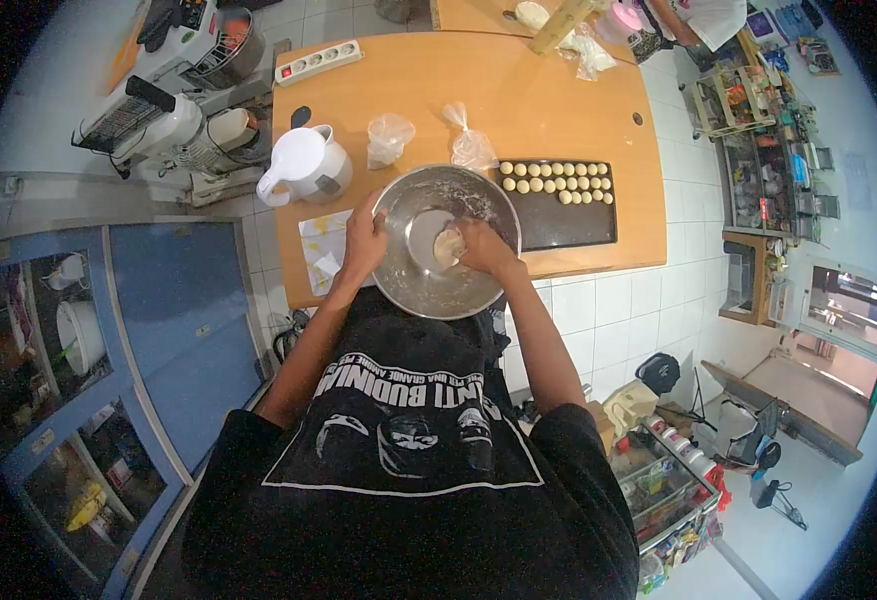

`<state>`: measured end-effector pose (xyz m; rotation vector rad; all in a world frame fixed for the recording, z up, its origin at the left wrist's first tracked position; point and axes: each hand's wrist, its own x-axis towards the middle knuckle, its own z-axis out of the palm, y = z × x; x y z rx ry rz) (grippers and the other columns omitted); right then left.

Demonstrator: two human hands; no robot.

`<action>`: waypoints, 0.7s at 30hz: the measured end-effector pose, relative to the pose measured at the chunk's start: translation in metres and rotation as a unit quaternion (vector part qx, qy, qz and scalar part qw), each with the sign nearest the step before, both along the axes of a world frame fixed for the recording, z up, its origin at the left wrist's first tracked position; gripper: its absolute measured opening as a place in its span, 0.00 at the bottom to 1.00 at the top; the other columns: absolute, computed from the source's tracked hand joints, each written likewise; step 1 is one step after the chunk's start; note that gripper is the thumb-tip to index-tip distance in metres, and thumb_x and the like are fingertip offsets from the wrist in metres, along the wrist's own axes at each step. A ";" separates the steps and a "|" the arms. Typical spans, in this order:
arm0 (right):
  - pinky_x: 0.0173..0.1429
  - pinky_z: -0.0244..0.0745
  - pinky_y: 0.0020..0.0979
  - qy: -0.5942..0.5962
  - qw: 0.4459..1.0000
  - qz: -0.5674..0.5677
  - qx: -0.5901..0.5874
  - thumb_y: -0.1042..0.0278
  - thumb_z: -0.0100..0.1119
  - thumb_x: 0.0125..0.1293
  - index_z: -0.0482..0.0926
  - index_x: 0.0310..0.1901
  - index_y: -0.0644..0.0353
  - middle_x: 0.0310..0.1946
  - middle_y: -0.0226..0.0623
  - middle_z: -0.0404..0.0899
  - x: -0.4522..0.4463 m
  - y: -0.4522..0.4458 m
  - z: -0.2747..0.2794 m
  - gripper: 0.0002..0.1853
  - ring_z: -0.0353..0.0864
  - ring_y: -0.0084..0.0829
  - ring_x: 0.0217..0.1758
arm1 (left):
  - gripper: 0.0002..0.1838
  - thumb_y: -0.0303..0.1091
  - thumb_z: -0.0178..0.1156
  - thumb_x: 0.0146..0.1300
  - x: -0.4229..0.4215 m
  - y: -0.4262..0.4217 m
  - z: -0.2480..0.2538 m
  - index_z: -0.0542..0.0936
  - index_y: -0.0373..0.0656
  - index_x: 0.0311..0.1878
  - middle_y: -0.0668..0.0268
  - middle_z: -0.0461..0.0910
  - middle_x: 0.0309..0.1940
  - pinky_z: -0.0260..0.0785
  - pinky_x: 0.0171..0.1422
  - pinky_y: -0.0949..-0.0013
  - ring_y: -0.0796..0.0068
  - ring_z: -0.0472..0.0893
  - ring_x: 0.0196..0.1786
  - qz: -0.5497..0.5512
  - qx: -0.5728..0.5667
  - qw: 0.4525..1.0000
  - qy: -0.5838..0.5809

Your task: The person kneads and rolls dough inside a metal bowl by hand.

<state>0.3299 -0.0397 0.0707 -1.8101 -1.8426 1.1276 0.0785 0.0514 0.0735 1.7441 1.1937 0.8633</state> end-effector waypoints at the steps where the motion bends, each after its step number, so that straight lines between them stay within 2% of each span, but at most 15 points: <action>1: 0.67 0.75 0.52 -0.041 0.999 0.022 -0.002 0.74 0.72 0.50 0.79 0.58 0.63 0.51 0.57 0.84 0.001 0.001 -0.003 0.29 0.80 0.62 0.59 | 0.22 0.18 0.57 0.71 0.000 0.001 0.000 0.77 0.37 0.68 0.43 0.82 0.59 0.72 0.68 0.51 0.41 0.81 0.64 -0.001 0.000 1.000 0.003; 2: 0.67 0.75 0.52 -0.040 0.999 0.022 -0.002 0.74 0.72 0.50 0.79 0.58 0.63 0.51 0.57 0.84 -0.001 0.000 -0.006 0.29 0.80 0.62 0.59 | 0.22 0.18 0.57 0.71 0.000 0.001 -0.001 0.77 0.37 0.68 0.43 0.82 0.59 0.72 0.68 0.51 0.41 0.81 0.64 -0.001 0.000 1.000 0.004; 4: 0.67 0.75 0.51 -0.125 0.992 0.016 0.009 0.77 0.67 0.49 0.79 0.54 0.69 0.49 0.62 0.82 -0.004 0.001 -0.013 0.26 0.80 0.64 0.58 | 0.22 0.19 0.57 0.71 0.000 0.002 -0.001 0.77 0.37 0.67 0.43 0.82 0.58 0.72 0.66 0.51 0.41 0.81 0.63 -0.001 0.010 1.000 0.011; 7: 0.69 0.74 0.51 -0.162 0.985 -0.017 0.050 0.78 0.65 0.47 0.78 0.50 0.71 0.52 0.64 0.79 -0.019 0.000 -0.015 0.24 0.78 0.63 0.61 | 0.22 0.20 0.57 0.71 0.001 0.002 0.001 0.77 0.36 0.67 0.42 0.83 0.57 0.73 0.65 0.50 0.40 0.82 0.62 -0.002 -0.002 1.000 0.019; 11: 0.70 0.73 0.51 -0.219 0.973 -0.035 0.069 0.77 0.67 0.47 0.77 0.48 0.68 0.55 0.63 0.76 -0.037 -0.002 0.014 0.23 0.75 0.61 0.64 | 0.22 0.20 0.57 0.71 0.002 0.005 0.005 0.77 0.36 0.67 0.42 0.83 0.55 0.73 0.64 0.50 0.39 0.82 0.61 -0.006 -0.002 1.000 0.015; 13: 0.73 0.72 0.49 -0.205 0.977 0.008 0.049 0.74 0.71 0.50 0.73 0.62 0.68 0.57 0.60 0.75 -0.032 -0.006 0.017 0.34 0.74 0.60 0.66 | 0.22 0.19 0.57 0.71 0.001 0.005 0.002 0.77 0.37 0.67 0.42 0.84 0.54 0.73 0.63 0.50 0.39 0.82 0.60 -0.008 0.004 1.000 0.018; 17: 0.72 0.73 0.51 -0.159 0.983 0.011 0.086 0.74 0.70 0.52 0.74 0.63 0.67 0.61 0.62 0.75 -0.022 -0.017 0.007 0.33 0.75 0.59 0.67 | 0.21 0.18 0.57 0.71 0.001 0.005 -0.002 0.78 0.38 0.66 0.43 0.84 0.55 0.74 0.63 0.50 0.40 0.82 0.60 0.006 0.000 1.000 0.007; 19: 0.69 0.75 0.53 -0.074 0.996 -0.016 0.045 0.73 0.68 0.56 0.80 0.57 0.67 0.59 0.64 0.79 -0.016 -0.013 0.019 0.25 0.80 0.59 0.63 | 0.21 0.18 0.57 0.70 0.000 0.004 -0.001 0.78 0.38 0.66 0.43 0.84 0.55 0.74 0.64 0.51 0.40 0.82 0.60 0.006 0.011 1.000 -0.006; 20: 0.69 0.75 0.53 -0.074 0.996 -0.016 0.045 0.73 0.68 0.56 0.80 0.57 0.67 0.59 0.64 0.79 -0.016 -0.009 0.023 0.25 0.80 0.59 0.63 | 0.21 0.18 0.57 0.70 -0.001 0.004 0.000 0.78 0.38 0.66 0.43 0.84 0.55 0.74 0.64 0.51 0.40 0.82 0.60 0.006 0.010 1.000 -0.006; 21: 0.65 0.78 0.54 -0.076 0.996 -0.031 0.031 0.71 0.67 0.58 0.82 0.54 0.67 0.54 0.64 0.82 -0.016 -0.003 0.029 0.21 0.83 0.59 0.58 | 0.22 0.18 0.57 0.70 -0.001 0.005 0.000 0.78 0.38 0.66 0.43 0.83 0.56 0.74 0.64 0.51 0.40 0.82 0.60 0.005 0.006 1.000 0.002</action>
